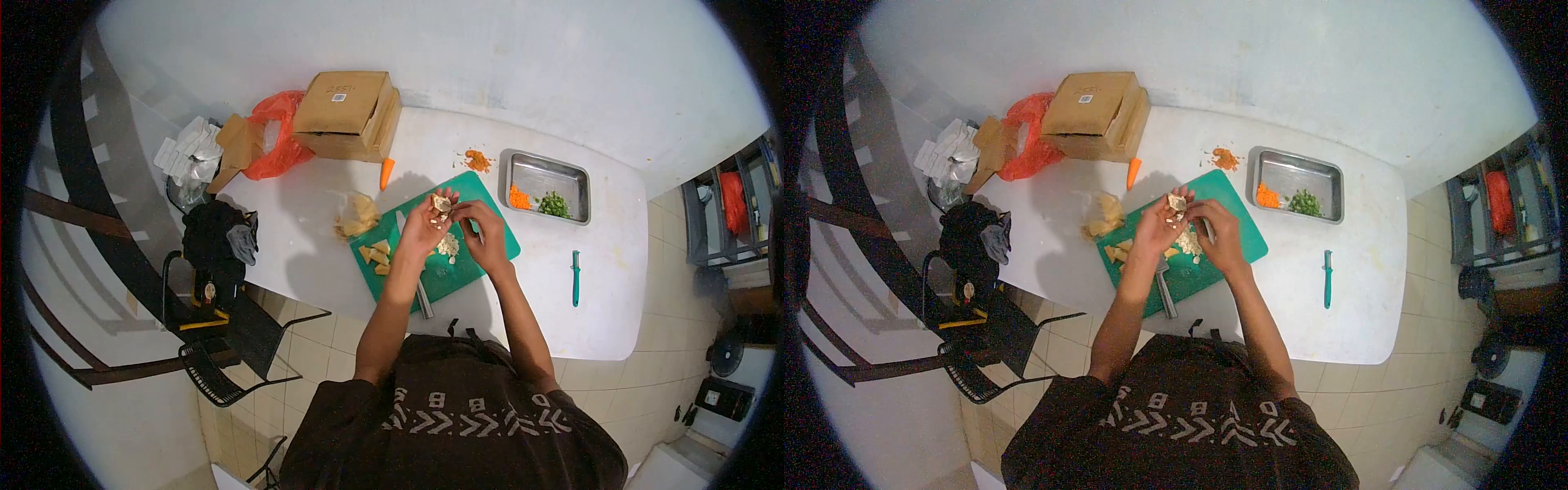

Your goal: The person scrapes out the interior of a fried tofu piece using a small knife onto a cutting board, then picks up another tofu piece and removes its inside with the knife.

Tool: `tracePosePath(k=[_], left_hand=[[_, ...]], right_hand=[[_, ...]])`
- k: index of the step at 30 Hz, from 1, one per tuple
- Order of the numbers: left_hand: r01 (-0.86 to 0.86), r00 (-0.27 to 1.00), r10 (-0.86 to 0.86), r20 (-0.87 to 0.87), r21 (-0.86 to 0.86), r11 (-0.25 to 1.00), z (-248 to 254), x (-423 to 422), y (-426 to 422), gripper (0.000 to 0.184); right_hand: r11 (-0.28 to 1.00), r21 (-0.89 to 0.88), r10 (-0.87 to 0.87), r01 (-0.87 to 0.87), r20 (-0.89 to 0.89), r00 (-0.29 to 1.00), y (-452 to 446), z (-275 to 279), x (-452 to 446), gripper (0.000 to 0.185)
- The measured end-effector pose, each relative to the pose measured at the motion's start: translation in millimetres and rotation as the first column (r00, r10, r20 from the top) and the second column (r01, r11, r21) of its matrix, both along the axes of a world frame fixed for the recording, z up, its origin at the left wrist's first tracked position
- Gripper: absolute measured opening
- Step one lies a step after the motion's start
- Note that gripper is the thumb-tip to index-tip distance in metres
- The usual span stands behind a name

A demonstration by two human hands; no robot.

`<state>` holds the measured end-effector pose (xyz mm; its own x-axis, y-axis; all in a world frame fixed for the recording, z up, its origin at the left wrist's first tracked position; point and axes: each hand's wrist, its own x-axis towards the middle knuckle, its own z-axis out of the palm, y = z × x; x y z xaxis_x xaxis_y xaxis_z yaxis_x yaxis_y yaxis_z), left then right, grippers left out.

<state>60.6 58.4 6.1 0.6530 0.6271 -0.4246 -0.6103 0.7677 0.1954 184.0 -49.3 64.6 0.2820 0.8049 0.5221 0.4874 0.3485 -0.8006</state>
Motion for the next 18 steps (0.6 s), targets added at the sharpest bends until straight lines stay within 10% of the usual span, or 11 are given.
tracePosePath(k=[18], left_hand=[[-0.02, 0.999, 0.019, 0.031, 0.035, 0.999, -1, -2, 1, 0.032]], right_hand=[[0.998, -0.032, 0.062, -0.057, 0.175, 0.983, -4, 10, -4, 0.028]])
